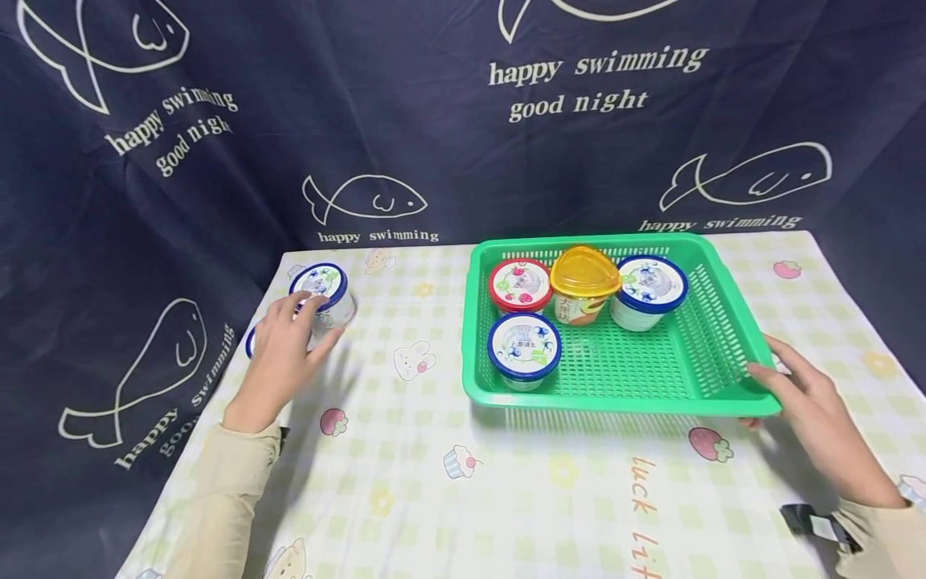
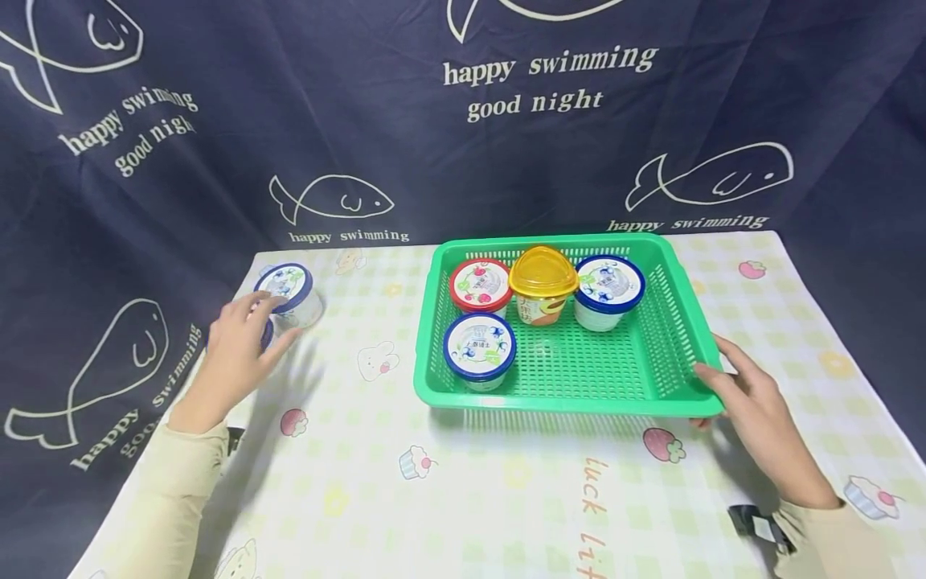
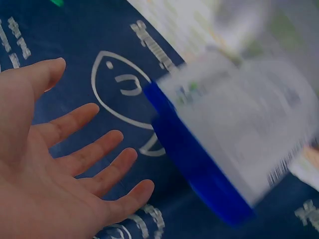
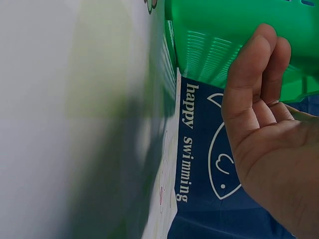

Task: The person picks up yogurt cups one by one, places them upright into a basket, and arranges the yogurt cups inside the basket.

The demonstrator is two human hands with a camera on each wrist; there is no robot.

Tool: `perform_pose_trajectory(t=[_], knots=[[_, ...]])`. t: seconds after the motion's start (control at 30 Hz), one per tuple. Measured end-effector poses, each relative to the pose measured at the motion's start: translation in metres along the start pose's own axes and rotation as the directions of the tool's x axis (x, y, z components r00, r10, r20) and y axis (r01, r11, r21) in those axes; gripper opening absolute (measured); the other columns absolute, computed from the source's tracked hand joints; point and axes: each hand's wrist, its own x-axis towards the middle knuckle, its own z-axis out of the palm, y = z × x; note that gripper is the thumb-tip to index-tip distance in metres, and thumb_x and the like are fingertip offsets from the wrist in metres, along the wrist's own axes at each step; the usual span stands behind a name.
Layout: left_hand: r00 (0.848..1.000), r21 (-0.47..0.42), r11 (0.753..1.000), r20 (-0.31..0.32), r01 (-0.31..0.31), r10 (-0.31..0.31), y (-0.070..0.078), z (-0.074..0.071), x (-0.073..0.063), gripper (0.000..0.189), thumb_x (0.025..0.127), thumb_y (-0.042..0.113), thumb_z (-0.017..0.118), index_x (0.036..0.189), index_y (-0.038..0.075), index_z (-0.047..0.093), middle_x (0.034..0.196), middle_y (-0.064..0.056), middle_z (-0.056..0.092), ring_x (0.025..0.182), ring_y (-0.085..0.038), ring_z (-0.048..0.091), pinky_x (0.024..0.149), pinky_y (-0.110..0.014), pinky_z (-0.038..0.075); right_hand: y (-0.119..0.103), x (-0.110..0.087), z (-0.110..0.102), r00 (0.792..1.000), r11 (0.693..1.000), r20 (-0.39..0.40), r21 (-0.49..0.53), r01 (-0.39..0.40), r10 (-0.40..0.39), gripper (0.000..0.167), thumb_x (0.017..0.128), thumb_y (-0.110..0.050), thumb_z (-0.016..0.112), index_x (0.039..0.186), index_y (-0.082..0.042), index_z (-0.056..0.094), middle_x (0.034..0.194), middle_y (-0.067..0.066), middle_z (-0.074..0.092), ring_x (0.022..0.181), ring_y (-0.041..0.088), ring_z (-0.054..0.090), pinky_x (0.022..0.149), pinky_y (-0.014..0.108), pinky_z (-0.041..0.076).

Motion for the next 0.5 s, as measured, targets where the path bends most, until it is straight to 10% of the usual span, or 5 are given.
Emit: perform_pose_trajectory(t=[0.5], knots=[[0.979,0.06,0.983,0.105,0.172,-0.177,-0.044,-0.021,-0.019,0.051,0.093,0.036,0.069,0.128,0.002,0.057,0.135,-0.032,0.046,0.123,-0.056,0.038,0.089,-0.071,0.029,0.001,0.0,0.0,1.0,1.0,0.002,-0.011,-0.009,0.009,0.054,0.106,-0.028,0.047,0.157,-0.028,0.029,0.072,0.002,0.07,0.058,0.023,0.065,0.061,0.021,0.044]])
